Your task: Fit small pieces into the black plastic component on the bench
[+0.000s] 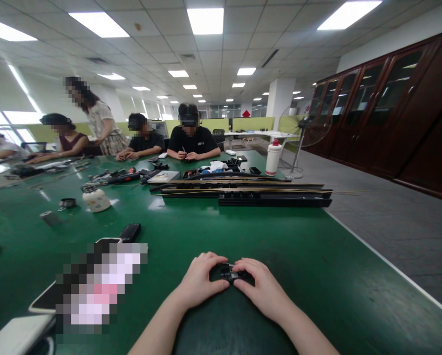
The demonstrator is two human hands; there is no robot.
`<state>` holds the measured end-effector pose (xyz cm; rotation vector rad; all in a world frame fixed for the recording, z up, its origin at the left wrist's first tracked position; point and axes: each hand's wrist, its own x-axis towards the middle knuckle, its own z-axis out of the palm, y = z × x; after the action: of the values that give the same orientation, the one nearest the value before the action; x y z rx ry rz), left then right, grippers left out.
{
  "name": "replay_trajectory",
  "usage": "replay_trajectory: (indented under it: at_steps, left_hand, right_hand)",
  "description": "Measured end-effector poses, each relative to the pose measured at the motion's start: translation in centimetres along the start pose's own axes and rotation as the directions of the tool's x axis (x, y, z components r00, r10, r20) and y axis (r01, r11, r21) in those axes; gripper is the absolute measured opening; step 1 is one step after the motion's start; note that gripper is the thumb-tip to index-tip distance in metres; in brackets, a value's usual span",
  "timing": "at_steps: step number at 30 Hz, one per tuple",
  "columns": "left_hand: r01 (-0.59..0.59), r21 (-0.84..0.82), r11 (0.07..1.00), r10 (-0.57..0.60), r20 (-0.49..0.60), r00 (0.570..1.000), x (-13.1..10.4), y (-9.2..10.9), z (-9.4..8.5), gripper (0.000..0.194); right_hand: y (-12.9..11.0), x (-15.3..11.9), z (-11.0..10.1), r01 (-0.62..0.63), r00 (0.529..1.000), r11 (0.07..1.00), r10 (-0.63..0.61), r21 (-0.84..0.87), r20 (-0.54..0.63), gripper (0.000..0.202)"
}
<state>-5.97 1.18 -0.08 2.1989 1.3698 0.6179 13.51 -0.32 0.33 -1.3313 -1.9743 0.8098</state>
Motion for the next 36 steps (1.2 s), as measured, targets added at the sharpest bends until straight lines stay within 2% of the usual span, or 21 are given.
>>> replay_trajectory:
  at_steps: [16, 31, 36]
  left_hand:
    - [-0.011, 0.018, 1.000, 0.012, -0.038, 0.999, -0.08, 0.27, 0.13, 0.034]
    - [0.006, 0.012, 1.000, -0.005, -0.030, 1.000, -0.09, 0.34, 0.02, 0.034]
    - [0.012, 0.012, 1.000, -0.012, -0.026, 1.000, -0.07, 0.41, -0.02, 0.035]
  right_hand:
    - [-0.26, -0.03, -0.03, 0.015, 1.000, 0.999, -0.014, 0.029, -0.019, 0.017]
    - [0.19, 0.39, -0.28, -0.116, 0.991, 0.968, 0.127, 0.223, -0.036, 0.023]
    - [0.38, 0.61, -0.53, -0.105, 0.992, 0.938, 0.122, 0.331, -0.032, 0.022]
